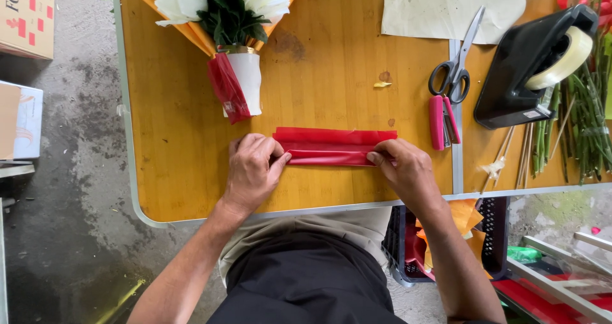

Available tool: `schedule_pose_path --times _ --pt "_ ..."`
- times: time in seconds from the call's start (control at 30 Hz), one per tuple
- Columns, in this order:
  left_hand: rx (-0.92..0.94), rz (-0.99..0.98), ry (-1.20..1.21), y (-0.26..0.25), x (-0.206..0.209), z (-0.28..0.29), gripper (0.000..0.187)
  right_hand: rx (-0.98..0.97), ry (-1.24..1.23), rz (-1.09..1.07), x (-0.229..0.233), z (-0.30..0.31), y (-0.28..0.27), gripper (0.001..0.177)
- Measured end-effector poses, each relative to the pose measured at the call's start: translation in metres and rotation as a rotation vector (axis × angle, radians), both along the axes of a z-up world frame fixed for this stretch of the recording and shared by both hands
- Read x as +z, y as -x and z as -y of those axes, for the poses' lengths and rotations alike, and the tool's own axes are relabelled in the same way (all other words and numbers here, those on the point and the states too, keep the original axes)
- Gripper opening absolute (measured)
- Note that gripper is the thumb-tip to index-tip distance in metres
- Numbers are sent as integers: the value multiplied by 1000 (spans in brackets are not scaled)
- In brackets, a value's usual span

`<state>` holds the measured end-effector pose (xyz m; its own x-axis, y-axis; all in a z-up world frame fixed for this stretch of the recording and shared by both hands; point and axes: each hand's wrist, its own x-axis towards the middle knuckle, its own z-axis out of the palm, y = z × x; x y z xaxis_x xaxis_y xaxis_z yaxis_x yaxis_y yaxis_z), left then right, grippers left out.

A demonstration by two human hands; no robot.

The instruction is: The person folds a sheet of red paper into a narrow strip and wraps it around the base of a bouquet of white and red flowers. They then use a tape dispenser to secure the red paper in place.

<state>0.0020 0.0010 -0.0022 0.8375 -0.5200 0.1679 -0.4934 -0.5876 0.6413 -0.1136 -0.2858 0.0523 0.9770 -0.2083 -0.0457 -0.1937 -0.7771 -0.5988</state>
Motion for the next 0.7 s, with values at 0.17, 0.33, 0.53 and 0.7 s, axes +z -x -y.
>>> schedule_pose_path --times 0.17,0.33,0.53,0.7 --pt "1 -30 -75 -1 9 2 15 -10 66 30 -11 -1 3 7" --pt "-54 5 -158 0 20 5 4 -4 132 53 -14 -1 7 8" --pt "-91 146 -185 4 12 3 16 32 246 197 -25 0 9 7" --pt "-268 383 -123 7 12 9 16 296 414 411 -36 6 7 9"
